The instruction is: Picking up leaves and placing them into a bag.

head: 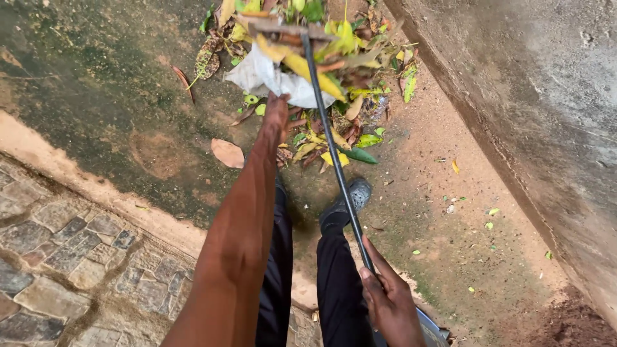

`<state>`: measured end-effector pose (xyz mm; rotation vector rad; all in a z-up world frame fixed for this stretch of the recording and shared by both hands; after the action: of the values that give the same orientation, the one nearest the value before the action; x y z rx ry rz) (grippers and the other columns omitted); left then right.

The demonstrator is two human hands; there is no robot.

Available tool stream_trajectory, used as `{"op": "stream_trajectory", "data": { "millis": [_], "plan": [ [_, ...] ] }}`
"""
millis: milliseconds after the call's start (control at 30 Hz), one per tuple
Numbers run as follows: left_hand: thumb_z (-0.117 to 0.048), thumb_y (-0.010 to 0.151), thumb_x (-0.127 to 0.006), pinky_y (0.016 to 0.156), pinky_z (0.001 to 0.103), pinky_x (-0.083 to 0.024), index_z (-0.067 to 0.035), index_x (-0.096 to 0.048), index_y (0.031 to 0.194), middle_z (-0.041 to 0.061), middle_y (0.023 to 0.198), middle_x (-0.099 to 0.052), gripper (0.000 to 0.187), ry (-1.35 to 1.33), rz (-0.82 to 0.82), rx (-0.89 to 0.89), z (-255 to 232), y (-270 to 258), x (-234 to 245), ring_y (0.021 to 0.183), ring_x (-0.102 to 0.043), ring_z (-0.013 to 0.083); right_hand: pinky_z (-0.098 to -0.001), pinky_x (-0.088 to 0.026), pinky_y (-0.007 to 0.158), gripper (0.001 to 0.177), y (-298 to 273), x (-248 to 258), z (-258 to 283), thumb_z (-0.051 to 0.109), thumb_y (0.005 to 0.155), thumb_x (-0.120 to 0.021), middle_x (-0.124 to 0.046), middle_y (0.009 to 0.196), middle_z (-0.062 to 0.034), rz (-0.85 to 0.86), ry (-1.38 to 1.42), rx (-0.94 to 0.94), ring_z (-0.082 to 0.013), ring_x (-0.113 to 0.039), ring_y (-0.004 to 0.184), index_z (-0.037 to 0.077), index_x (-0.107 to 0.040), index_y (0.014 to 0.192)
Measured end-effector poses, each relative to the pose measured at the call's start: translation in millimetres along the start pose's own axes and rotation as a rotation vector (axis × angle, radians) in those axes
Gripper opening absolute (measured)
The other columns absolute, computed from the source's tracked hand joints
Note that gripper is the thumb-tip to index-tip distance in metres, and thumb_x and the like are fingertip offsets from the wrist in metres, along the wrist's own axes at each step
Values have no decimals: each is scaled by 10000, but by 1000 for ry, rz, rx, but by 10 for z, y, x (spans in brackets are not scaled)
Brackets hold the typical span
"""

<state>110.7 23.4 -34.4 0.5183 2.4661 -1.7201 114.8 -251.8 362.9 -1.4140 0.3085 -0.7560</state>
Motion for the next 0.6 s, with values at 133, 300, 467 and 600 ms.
{"op": "stream_trajectory", "data": {
  "millis": [133, 300, 467, 600],
  "plan": [
    [-173, 1028, -443, 944, 640, -575, -201, -201, 1569, 127, 1611, -329, 593, 191, -45, 94, 187, 394, 248, 1288, -519, 485, -251, -249, 430, 618, 213, 44, -148, 125, 975, -575, -351, 552, 30, 32, -90, 36, -73, -276, 464, 314, -456, 1551],
    [-182, 1050, -474, 866, 545, -650, -105, -313, 1506, 167, 1549, -460, 489, 362, -101, 84, 35, 192, 310, 1169, -673, 399, -235, -252, 453, 620, 150, 140, -327, 87, 964, -555, -409, 607, 54, 82, 64, 144, -50, -283, 509, 216, -449, 1561],
    [-165, 1043, -465, 805, 485, -689, -48, -398, 1457, 181, 1367, -605, 435, 413, -161, 136, 99, 140, 414, 1069, -728, 365, -265, -242, 388, 570, 154, 213, -264, 151, 984, -561, -342, 556, 37, 132, 142, -2, -67, -284, 424, 205, -467, 1543],
    [-171, 1045, -497, 780, 472, -672, -24, -340, 1456, 218, 1172, -707, 464, 409, -190, 114, 106, -38, 382, 988, -731, 376, -267, -176, 346, 367, 208, 348, -210, 316, 1046, -552, -295, 541, 38, 101, 54, -276, -76, -222, 379, 243, -568, 1406]
  ]
}}
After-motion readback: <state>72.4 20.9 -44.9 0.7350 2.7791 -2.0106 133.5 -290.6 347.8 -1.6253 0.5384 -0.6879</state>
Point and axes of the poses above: each hand's wrist, its own y-axis towards the middle knuckle, its own x-axis out of the back of the hand, z = x × y, the point moved 3 cm from there along y, towards the middle knuckle
